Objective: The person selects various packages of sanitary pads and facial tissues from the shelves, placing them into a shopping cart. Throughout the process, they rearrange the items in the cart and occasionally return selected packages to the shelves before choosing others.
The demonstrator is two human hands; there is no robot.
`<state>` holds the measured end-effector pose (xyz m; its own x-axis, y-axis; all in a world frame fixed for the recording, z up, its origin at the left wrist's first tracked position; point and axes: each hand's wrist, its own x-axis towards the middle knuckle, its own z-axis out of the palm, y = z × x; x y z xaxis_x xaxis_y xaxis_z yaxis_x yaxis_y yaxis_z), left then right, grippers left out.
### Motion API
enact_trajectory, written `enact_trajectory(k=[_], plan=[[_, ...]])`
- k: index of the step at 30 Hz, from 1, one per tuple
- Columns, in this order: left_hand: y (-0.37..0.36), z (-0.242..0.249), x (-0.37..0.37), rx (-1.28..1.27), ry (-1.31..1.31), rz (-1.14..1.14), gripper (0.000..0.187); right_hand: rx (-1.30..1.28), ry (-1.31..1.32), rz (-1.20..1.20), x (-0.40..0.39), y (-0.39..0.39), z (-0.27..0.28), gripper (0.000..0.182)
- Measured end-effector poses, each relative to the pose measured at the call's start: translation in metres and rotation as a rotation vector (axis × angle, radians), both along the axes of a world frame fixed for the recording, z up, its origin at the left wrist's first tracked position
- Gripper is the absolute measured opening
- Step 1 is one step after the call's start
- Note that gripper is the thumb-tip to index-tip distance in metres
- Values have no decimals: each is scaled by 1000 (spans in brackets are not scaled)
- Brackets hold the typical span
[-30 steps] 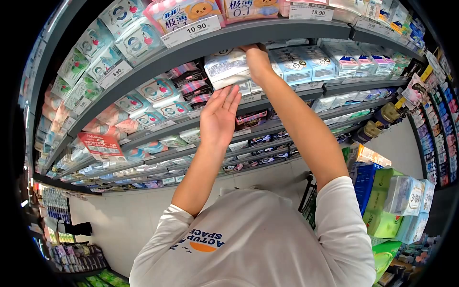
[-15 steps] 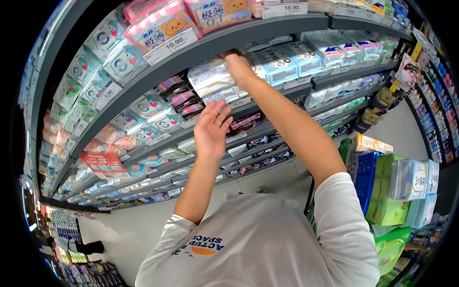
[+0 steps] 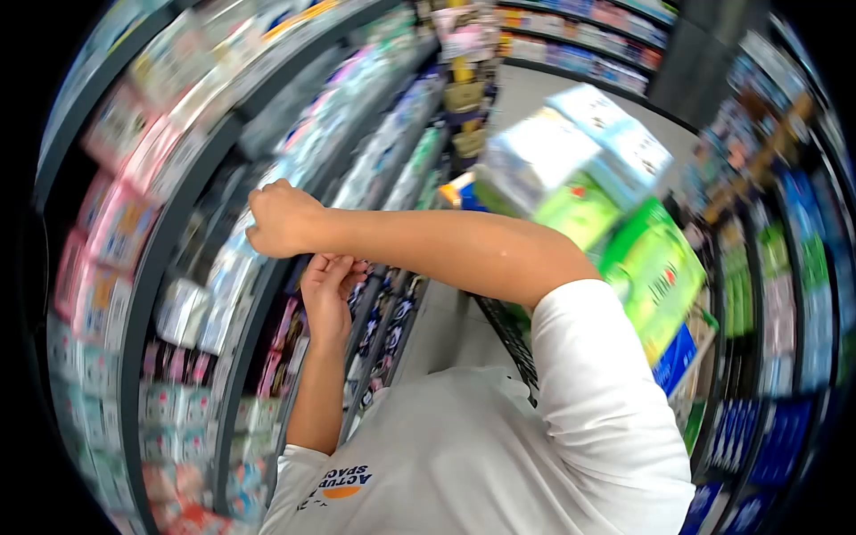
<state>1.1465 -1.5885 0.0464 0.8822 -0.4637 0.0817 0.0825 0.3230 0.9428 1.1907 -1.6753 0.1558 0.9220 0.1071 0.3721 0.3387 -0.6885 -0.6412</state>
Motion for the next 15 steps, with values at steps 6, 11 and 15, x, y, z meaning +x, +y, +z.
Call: enact_trajectory(k=[6,11,15], plan=[[-106,14,-22,-65,-89,-289,31,-251,-284,-389,-106,-143,17,42],[-169,31,-23,-67,-202,-272,50,-162,-579,-927,-210,-218,16,31],[-192,36,-29,-86,-165,-301,58,429,-269,-1134,-249,-233,-18,39]])
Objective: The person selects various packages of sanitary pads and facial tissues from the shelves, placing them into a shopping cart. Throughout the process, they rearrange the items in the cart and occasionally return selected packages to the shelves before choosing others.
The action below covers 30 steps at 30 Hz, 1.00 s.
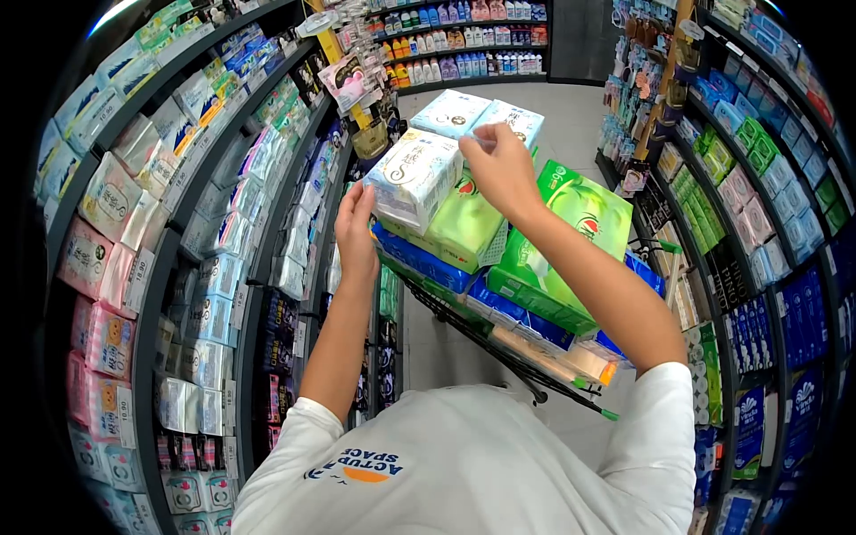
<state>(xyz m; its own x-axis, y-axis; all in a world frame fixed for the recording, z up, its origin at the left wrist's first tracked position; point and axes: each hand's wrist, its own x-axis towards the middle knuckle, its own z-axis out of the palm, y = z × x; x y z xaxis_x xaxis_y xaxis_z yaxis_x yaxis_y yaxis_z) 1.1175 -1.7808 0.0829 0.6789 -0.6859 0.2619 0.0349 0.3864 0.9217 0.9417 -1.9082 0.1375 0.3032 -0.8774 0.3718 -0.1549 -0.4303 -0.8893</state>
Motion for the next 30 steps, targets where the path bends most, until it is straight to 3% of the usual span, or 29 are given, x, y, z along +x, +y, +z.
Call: enact_trajectory(k=[1,3,6,8,15,24,30], plan=[[-7,-5,1,-33,44,9,52,-3,-7,-1,-3,1,-10,39],[-13,-14,4,-38,14,-16,48,344,-31,227,0,11,-27,55],[-11,-18,-1,-93,-14,22,37,494,-146,293,15,45,-27,55],[-11,-32,3,-94,-54,37,36,440,-88,323,23,51,-31,71],[64,-11,11,-177,-172,306,35,387,-131,475,78,108,-3,42],[188,-23,71,-95,-202,900,36,275,-118,909,223,192,-15,44],[261,-10,87,-134,-187,1073,39,145,-109,1067,297,267,-15,54]])
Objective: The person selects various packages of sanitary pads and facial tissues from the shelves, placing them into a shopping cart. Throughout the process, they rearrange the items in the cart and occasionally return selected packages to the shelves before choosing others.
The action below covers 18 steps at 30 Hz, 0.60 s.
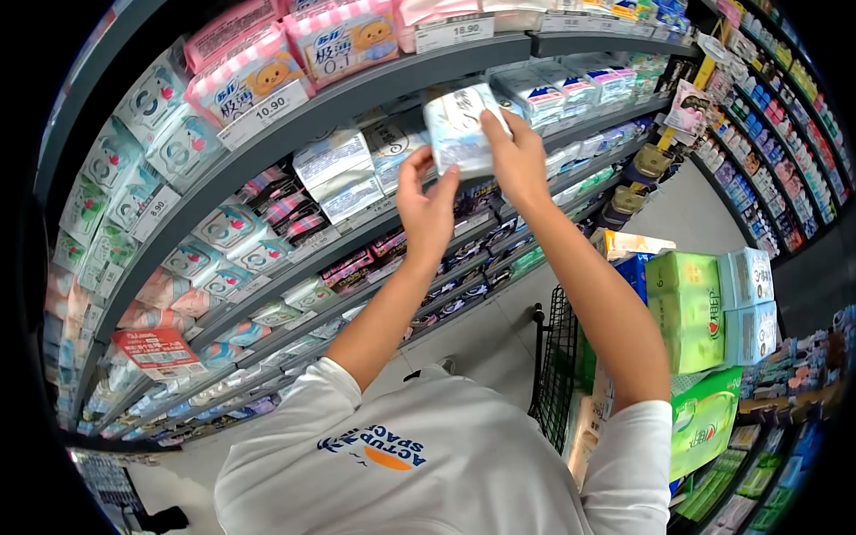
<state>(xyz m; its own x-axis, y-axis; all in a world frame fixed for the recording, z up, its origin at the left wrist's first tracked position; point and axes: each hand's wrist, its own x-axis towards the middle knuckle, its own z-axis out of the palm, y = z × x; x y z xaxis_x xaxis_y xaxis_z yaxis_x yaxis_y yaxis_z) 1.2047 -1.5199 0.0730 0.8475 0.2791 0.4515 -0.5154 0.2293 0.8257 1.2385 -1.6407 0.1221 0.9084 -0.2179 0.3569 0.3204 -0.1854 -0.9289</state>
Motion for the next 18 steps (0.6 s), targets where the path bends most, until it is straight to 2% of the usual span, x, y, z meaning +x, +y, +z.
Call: enact_trajectory(k=[4,5,7,10,18], plan=[[30,-7,8,64,-99,37,60,-70,-35,-35,29,46,5,60],[34,-9,7,70,-97,42,60,-64,-34,-30,28,54,12,60],[41,-10,-6,281,-83,172,69,-136,90,30,28,65,19,54],[45,-25,-20,382,-129,219,73,-160,21,9,49,77,6,49],[47,-22,-28,498,-111,303,63,-45,-66,7,54,86,4,48]])
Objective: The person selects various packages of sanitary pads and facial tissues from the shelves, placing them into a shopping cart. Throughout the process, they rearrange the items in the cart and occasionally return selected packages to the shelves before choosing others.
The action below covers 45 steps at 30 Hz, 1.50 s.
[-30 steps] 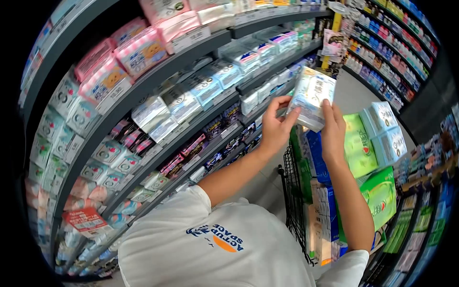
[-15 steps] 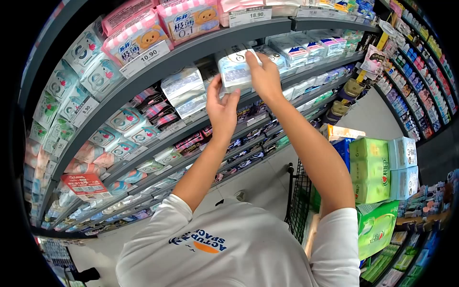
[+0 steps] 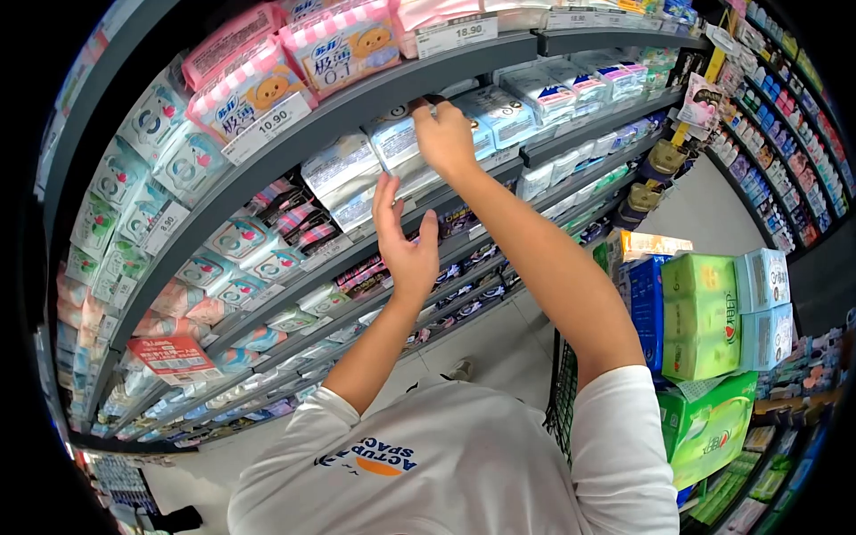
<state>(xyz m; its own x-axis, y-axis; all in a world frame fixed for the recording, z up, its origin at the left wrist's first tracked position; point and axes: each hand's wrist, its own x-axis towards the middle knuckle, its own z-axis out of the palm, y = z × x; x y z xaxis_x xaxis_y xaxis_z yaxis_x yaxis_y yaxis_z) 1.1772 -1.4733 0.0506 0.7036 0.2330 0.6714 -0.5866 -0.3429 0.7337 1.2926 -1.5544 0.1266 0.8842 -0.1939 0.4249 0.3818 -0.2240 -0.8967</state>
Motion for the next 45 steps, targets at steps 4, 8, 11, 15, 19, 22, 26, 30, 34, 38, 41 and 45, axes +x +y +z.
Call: enact_trajectory(k=[4,8,11,15,19,22,26,30,34,38,41,45], plan=[[2,2,5,-49,-47,4,56,-52,72,-3,-1,-5,1,47],[14,7,12,-165,-33,-15,59,-47,43,-49,-4,-8,4,45],[23,7,14,-217,-21,-9,59,-42,34,-78,3,-4,3,41],[29,11,10,-176,-38,39,57,-150,116,-44,16,4,6,33],[38,11,11,-135,-39,70,56,-101,55,-83,18,12,7,29],[48,10,10,-103,-50,78,53,-72,69,-36,18,8,5,26],[53,12,8,-123,-71,72,53,-164,15,-103,25,10,-1,25],[54,13,8,-150,-102,55,55,-171,-55,-166,34,9,-1,26],[58,13,6,-140,-107,61,55,-156,-89,-155,32,12,-1,28],[59,12,4,-127,-140,43,55,-182,-67,-124,9,14,3,29],[57,9,4,-108,-150,24,54,-134,-74,-134,4,12,3,28],[42,11,0,-49,-158,69,43,-178,-129,10,21,6,-8,31]])
